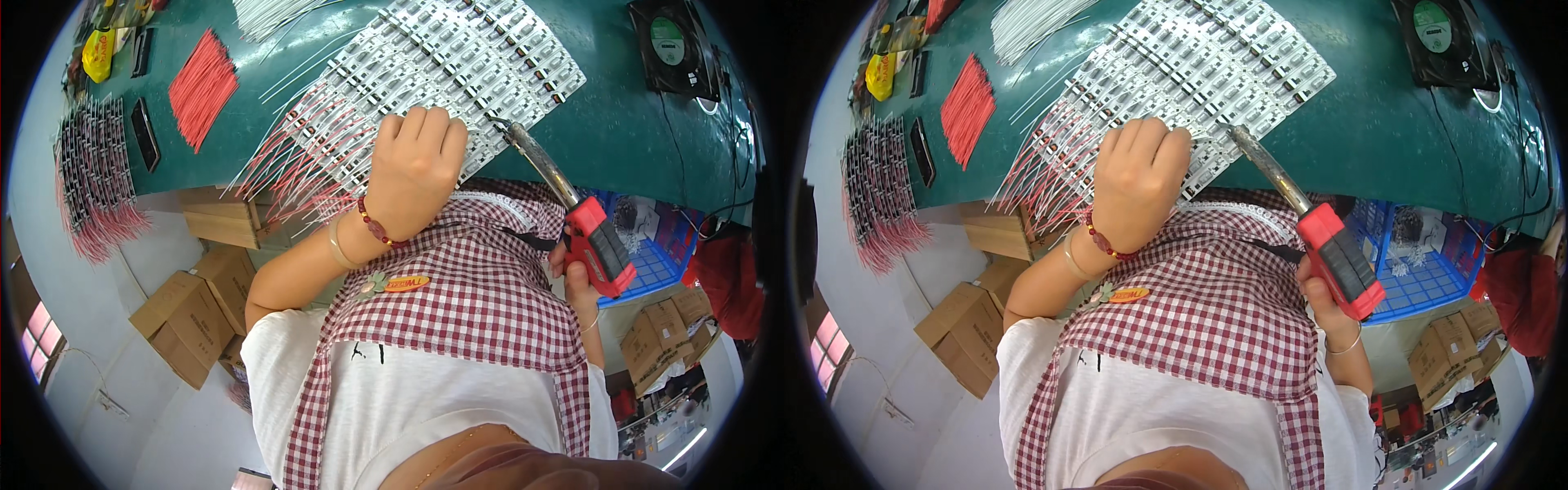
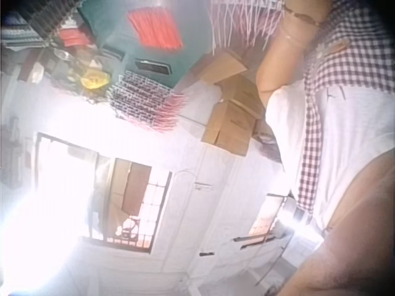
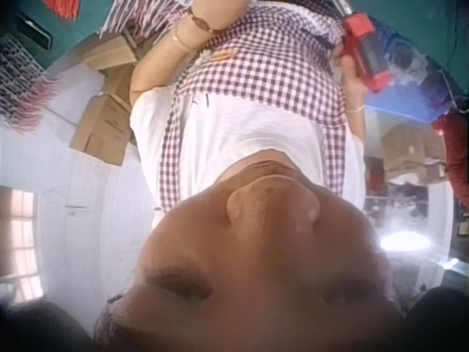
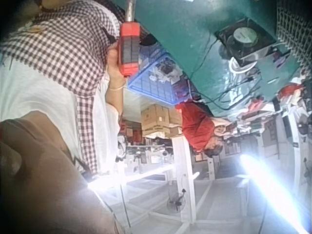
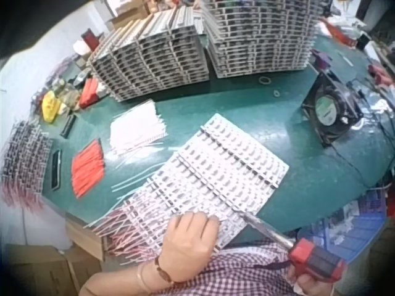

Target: The person uses a red soldering iron to attach white and red wires to a white plastic grid on a green workbench. They repeatedly pick up wires, position them on the grid, and apply the soldering iron to secure them. The person occasionally adjusts the grid and moves a small fan on the table.

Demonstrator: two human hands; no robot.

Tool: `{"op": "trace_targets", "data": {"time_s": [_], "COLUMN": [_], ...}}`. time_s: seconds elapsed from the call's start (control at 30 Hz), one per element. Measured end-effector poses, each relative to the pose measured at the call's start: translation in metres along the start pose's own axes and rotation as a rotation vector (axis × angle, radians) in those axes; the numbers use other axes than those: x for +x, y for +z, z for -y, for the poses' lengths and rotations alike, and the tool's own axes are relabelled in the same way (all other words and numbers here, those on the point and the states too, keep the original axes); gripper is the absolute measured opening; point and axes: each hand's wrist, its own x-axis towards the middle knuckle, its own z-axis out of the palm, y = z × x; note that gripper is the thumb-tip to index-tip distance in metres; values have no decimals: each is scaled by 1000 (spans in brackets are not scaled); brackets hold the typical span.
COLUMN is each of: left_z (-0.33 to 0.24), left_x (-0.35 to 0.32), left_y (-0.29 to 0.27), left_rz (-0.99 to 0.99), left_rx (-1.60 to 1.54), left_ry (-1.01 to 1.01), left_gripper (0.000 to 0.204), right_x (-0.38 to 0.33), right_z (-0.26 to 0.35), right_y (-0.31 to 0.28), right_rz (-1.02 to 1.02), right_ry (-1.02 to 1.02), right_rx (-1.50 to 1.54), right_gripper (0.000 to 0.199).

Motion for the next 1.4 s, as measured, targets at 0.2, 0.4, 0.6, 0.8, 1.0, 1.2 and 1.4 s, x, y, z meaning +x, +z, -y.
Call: {"op": "trace_targets", "data": {"time_s": [0.2,0.4,0.6,0.8,1.0,1.2,1.4], "left_z": [-3,-7,-7,-6,-6,-7,-6], "left_x": [-6,-6,-8,-10,-11,-10,-9], "left_y": [3,10,13,13,15,13,12], "left_rz": [-136,-141,-159,-209,-207,-195,-154], "left_rx": [-145,-162,-130,-147,-142,-146,-120], "left_ry": [29,-45,-8,21,22,8,2], "left_gripper": [20,18,17,25,24,23,20], "right_x": [-6,-6,-6,-4,-3,-4,-2], "right_z": [-20,-18,-18,-19,-19,-36,-19], "right_y": [-11,-7,-7,-7,-3,-18,-9], "right_rz": [38,32,19,54,15,77,48], "right_ry": [-50,-20,-14,22,-42,-112,-69], "right_rx": [-104,-26,5,-6,-83,-329,-89], "right_gripper": [39,39,39,38,36,36,37]}}
